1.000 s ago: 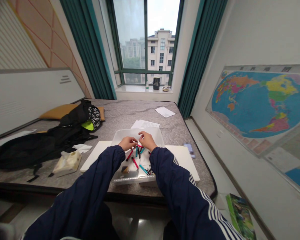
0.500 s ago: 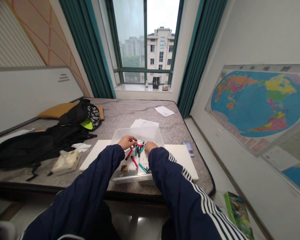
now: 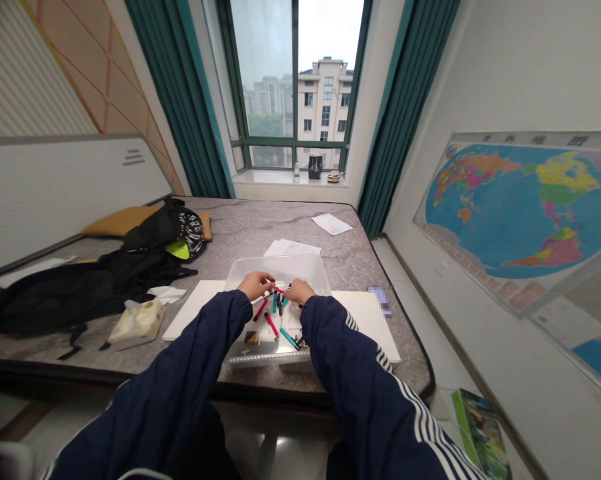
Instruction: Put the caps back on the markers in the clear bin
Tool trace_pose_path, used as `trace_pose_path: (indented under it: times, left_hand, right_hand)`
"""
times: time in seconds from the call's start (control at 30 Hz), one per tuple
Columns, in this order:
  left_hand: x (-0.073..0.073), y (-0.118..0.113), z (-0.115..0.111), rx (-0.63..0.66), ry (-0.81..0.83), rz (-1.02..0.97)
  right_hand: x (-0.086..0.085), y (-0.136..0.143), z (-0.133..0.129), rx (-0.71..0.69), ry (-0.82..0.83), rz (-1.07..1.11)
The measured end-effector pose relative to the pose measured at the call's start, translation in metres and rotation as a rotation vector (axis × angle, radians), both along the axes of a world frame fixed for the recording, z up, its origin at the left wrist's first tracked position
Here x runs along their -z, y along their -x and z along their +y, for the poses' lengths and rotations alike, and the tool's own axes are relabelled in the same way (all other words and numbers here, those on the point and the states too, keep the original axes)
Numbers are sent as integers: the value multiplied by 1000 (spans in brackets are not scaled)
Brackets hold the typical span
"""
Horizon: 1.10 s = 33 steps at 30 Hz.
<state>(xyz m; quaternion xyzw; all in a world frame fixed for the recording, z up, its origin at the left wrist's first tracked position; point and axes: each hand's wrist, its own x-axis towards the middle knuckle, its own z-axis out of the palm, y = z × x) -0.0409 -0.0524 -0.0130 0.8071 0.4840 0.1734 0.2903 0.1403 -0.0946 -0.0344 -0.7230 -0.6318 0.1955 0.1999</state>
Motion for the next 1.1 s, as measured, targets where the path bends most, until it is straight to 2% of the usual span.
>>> trace_pose_path:
  times: [0.07, 0.17, 0.23, 0.3, 0.43, 0.5, 0.7, 0.87, 1.1]
  left_hand:
    - [1, 1, 1, -19, -19, 18]
    - [3, 1, 2, -32, -4, 29]
    - [4, 1, 4, -28, 6, 29]
    - [6, 1, 5, -21, 12, 26]
    - [7, 2, 6, 5, 21, 14]
    - [6, 2, 6, 20, 25, 4]
    - [3, 1, 3, 18, 13, -2]
    - [4, 0, 4, 28, 7, -5]
    - [0, 0, 1, 62, 13, -1]
  right_hand:
    - [-6, -1, 3, 51, -53, 66]
    - [-15, -2, 7, 150, -304, 189]
    - [-18, -2, 9, 183, -396, 270]
    - [-21, -1, 10, 163, -373, 398]
    - [-25, 3, 9, 134, -191, 783]
    - [-27, 4, 8, 122, -170, 885]
    - [-26, 9, 7, 24, -214, 702]
    - [-26, 11, 5, -20, -166, 671]
    - [-26, 11, 4, -96, -257, 505]
